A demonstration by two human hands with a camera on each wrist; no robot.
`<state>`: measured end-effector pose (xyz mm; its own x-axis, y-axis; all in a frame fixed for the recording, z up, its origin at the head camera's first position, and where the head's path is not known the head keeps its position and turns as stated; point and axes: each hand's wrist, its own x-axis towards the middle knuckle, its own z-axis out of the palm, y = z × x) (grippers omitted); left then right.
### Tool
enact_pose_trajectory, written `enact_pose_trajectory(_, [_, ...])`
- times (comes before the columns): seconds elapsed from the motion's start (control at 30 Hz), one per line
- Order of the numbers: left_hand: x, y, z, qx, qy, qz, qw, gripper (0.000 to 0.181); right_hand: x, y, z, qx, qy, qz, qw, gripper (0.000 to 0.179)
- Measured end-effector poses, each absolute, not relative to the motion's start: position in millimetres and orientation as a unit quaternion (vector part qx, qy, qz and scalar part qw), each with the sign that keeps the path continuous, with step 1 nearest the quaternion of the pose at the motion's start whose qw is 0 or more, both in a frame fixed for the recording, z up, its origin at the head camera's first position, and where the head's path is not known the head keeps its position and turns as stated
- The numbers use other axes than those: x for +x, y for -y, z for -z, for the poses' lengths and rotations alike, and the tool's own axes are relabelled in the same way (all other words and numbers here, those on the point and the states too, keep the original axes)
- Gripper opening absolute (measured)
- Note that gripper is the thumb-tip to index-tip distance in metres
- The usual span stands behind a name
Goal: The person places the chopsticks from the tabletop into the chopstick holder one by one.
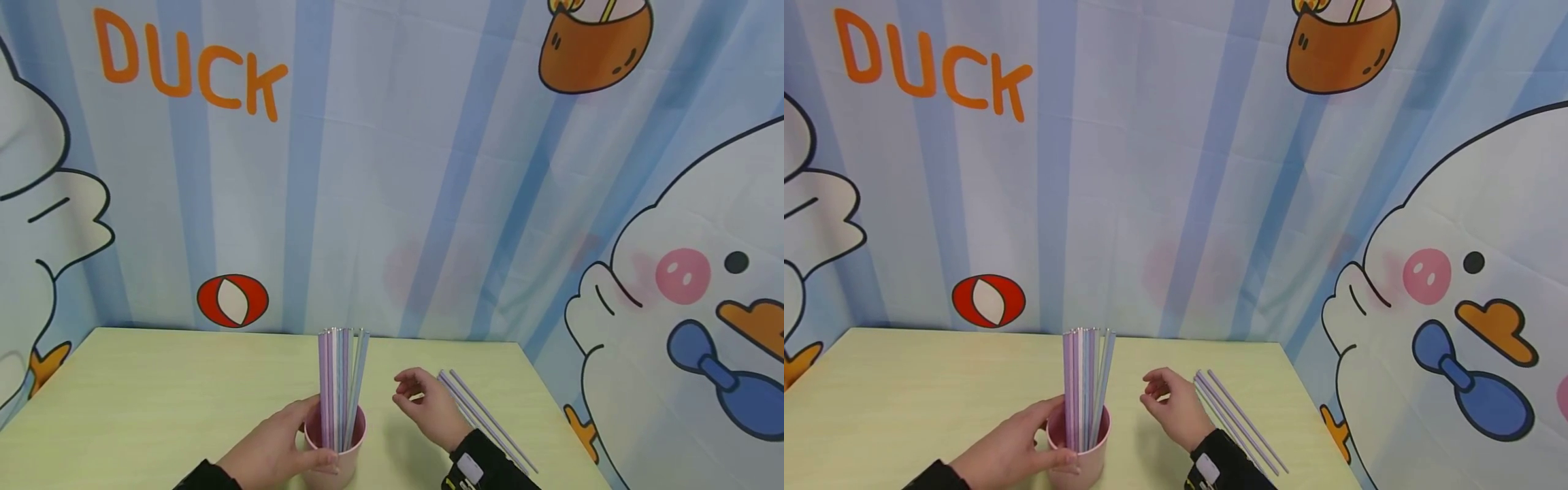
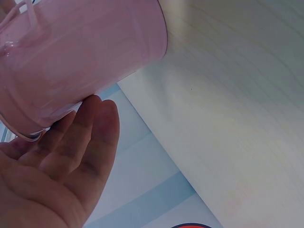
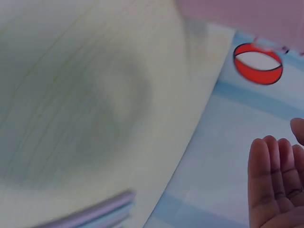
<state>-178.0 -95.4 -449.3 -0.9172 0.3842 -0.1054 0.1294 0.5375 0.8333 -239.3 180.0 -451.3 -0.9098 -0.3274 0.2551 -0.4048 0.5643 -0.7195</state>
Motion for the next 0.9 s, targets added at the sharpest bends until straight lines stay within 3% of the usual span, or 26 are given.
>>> enact_pose_trajectory(0.37, [-176.9, 97.7, 449.3, 0.17, -0.865, -0.455, 0.126, 0.091, -243.1, -235.2, 481.7, 0.206, 0.957, -0.191, 0.075, 0.019])
enact_pose_trajectory(0.57, [-176.2, 97.4, 449.1, 0.173, -0.866, -0.452, 0.123, 0.09, -243.4, -244.7, 495.2, 0.199, 0.971, -0.097, 0.088, 0.005])
enact_pose_trajectory(0.73, [-175.9, 97.5, 449.4, 0.171, -0.865, -0.455, 0.127, 0.09, -243.9, -247.8, 502.0, 0.202, 0.973, -0.063, 0.096, 0.023])
enact_pose_trajectory(0.9, [-176.6, 97.5, 450.5, 0.168, -0.865, -0.455, 0.128, 0.092, -242.2, -247.1, 501.7, 0.208, 0.972, -0.044, 0.099, 0.022])
